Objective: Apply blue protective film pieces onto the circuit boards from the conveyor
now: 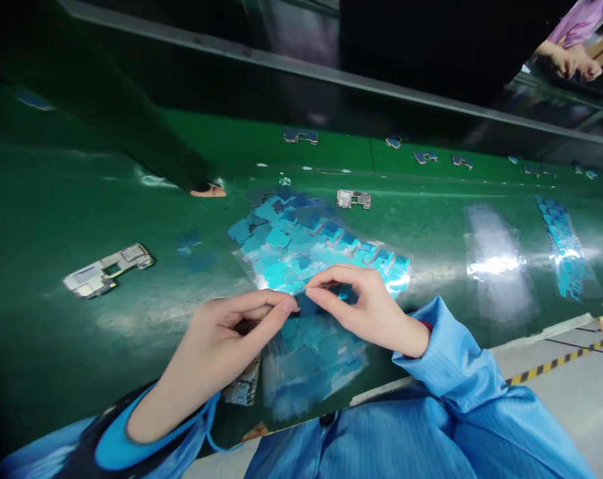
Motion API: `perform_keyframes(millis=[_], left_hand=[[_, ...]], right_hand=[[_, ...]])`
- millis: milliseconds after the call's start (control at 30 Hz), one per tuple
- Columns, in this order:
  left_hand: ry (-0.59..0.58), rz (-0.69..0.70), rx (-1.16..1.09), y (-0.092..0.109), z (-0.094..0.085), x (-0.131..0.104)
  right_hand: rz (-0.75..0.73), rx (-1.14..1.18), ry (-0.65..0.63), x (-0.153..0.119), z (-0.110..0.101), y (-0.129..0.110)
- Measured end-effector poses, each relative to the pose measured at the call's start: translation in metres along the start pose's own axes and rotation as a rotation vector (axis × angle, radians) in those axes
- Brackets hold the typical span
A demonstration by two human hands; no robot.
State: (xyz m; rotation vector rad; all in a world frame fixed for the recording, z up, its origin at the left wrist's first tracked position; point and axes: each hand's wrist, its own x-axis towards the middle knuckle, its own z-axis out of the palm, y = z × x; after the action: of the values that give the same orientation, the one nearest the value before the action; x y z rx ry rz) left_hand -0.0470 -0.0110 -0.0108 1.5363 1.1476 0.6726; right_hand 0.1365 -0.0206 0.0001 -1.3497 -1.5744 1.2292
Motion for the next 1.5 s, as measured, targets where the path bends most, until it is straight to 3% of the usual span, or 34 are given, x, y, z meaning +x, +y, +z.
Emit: perform_keyframes(millis=[100, 200, 400, 567, 700, 800, 933, 1033, 1100, 1333, 1500], left_hand=[[0.058, 0.004, -0.021, -0.001, 0.000, 0.001], [0.106, 0.009, -0.024, 0.001, 0.002, 0.002], [0.008, -0.024, -0.082, -0.001, 0.007, 0.002], [0.019, -0.072, -0.185, -0.002, 0.001, 0.005], [0.045, -0.108, -0.227, 0.001, -0.002, 0.005], [0.057, -0.127, -0.236, 0.002, -0.002, 0.005], [0.130, -0.194, -0.290, -0.002, -0.003, 0.006], [0.141, -0.278, -0.495, -0.008, -0.006, 0.009], [0.117, -0.302, -0.617, -0.009, -0.006, 0.011], [0.115, -0.303, -0.680, 0.000, -0.001, 0.008], [-0.012, -0.323, -0.765, 0.001, -0.005, 0.005]], right_hand=[[0.009, 0.029, 0.071, 0.001, -0.003, 0.004], [0.034, 0.103, 0.065, 0.001, -0.002, 0.007], [-0.003, 0.103, 0.074, 0.001, 0.006, 0.007], [0.044, 0.124, 0.177, 0.002, -0.015, 0.008], [0.137, 0.218, 0.073, 0.001, -0.033, 0.009], [0.145, 0.227, 0.043, -0.001, -0.033, 0.008], [0.003, 0.005, 0.181, -0.005, -0.030, 0.006], [-0.111, -0.159, 0.360, -0.007, -0.031, 0.004], [-0.115, -0.149, 0.422, -0.008, -0.031, 0.003], [-0.014, 0.054, 0.307, -0.005, -0.021, 0.000], [0.018, 0.094, 0.280, -0.004, -0.016, 0.003]])
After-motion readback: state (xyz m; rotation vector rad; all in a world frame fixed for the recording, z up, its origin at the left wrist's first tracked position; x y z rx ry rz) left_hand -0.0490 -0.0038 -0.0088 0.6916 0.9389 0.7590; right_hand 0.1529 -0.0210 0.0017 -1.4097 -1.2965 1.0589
